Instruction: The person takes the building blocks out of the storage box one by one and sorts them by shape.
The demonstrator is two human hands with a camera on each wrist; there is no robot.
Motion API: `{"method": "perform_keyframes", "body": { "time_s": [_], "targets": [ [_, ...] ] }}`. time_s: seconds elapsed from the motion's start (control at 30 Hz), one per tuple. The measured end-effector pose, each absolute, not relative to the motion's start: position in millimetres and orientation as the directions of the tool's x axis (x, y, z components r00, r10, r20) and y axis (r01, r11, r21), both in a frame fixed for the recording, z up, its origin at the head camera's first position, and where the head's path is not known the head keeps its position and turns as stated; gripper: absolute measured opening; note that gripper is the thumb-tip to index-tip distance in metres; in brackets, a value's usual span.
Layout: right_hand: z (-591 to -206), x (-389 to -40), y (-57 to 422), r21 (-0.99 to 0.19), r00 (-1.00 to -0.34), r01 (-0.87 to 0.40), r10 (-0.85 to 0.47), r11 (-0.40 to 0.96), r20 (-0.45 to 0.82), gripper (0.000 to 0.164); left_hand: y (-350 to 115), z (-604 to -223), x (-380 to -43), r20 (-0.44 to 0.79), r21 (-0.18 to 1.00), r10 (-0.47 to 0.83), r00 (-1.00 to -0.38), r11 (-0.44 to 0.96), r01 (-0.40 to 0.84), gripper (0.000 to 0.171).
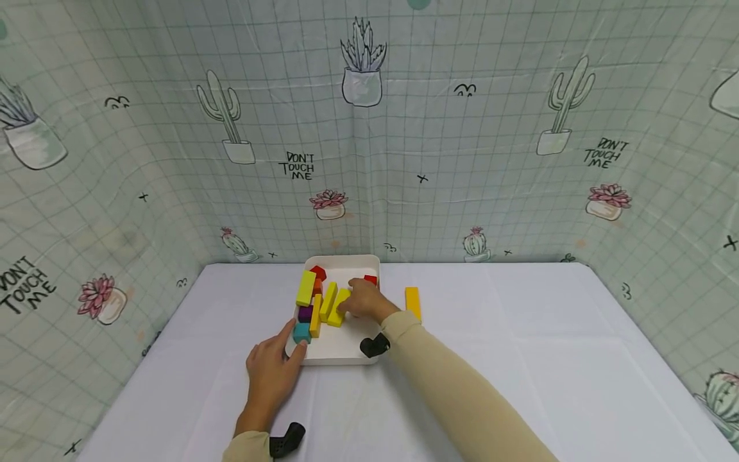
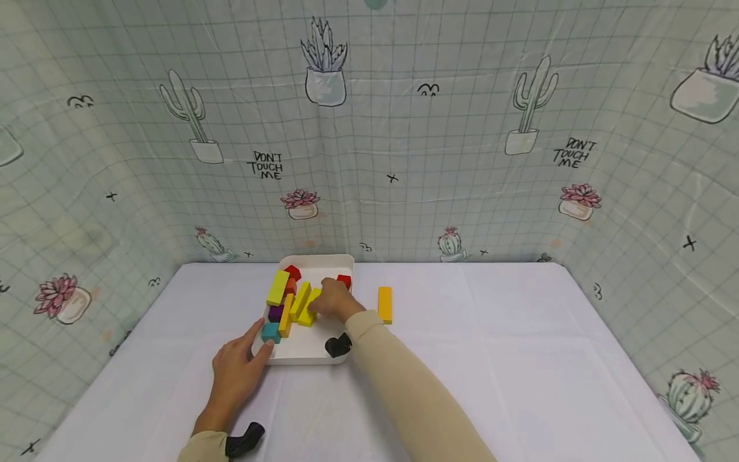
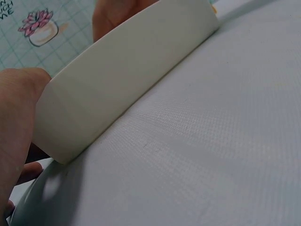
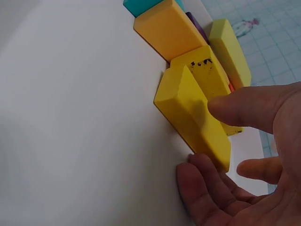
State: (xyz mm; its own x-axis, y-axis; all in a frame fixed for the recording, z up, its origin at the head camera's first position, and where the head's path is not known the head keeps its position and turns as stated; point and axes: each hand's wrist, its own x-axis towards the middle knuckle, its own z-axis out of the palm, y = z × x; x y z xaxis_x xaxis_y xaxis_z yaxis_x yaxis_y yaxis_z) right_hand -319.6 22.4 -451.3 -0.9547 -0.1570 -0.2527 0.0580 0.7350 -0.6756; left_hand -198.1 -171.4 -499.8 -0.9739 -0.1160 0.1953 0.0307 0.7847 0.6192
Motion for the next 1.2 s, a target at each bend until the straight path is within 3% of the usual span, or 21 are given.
{"method": "perform_keyframes", "body": {
  "time_s": [0.47,0.93,1.2],
  "targets": [
    [-451.9,-324.2,22.3,-0.640,-0.936,0.069,-0.172,0.765,-0.307,0.070,-171.1,-499.7,-199.3,0.205,0.615,-0.111,-0.973,0.788,0.039,0.055],
    [-455.3,-325.3,25.1,-0.718,-0.937,0.097,-0.180,0.689,-0.300,0.057,-170.8,-500.3,-197.5,0.206,0.615,-0.120,-0.971,0.788,0.033,0.054],
    [-455.5,-322.9,26.2,-0.756,-0.939,0.090,-0.199,0.648,-0.282,0.057,-170.9,-501.6,-199.1,0.212,0.614,-0.124,-0.969,0.789,0.033,0.055]
  ]
}}
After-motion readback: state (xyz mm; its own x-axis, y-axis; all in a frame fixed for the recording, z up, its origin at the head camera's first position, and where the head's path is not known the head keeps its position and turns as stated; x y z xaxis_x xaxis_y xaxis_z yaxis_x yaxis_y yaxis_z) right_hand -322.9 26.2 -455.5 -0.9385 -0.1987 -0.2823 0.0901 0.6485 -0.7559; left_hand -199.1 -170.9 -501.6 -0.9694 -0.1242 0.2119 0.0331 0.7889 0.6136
